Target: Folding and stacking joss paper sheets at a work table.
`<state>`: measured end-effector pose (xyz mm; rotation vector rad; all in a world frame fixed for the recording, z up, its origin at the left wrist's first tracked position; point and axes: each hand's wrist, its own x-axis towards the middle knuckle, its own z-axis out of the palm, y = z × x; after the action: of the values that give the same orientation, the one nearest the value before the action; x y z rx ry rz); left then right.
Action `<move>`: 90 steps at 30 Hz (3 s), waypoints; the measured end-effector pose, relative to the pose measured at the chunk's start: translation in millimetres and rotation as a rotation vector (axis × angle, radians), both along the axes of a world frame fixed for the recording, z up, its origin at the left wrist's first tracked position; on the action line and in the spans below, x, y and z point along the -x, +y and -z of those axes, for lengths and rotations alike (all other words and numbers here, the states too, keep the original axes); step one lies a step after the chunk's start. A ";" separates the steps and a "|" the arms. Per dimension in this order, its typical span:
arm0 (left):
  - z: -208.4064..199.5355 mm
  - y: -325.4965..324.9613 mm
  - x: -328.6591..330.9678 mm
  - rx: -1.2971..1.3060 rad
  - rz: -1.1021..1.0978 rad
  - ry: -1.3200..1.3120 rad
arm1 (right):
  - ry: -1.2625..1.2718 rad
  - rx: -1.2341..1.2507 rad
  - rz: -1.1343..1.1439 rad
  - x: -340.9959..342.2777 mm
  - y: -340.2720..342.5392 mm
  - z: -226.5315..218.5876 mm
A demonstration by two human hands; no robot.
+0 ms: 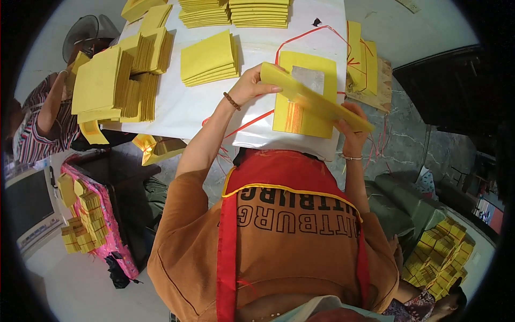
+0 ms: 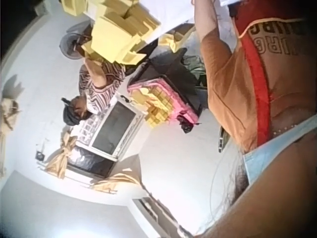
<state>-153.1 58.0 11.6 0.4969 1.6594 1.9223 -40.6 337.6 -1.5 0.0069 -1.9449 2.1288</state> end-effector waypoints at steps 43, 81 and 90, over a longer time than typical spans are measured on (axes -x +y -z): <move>14.0 29.1 -70.4 0.566 -0.144 1.155 | -0.291 -0.594 -0.109 -36.9 20.3 21.4; 63.1 40.2 -23.3 0.613 -0.413 -0.029 | -0.374 -0.357 0.087 47.8 -13.1 42.7; 45.8 46.2 -28.5 0.721 -0.473 0.056 | -0.375 -0.425 0.170 49.1 -18.7 45.1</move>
<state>-124.6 104.1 -34.1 -0.1440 2.4942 1.4251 -89.6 318.9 -46.6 -0.4908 -2.4727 1.6645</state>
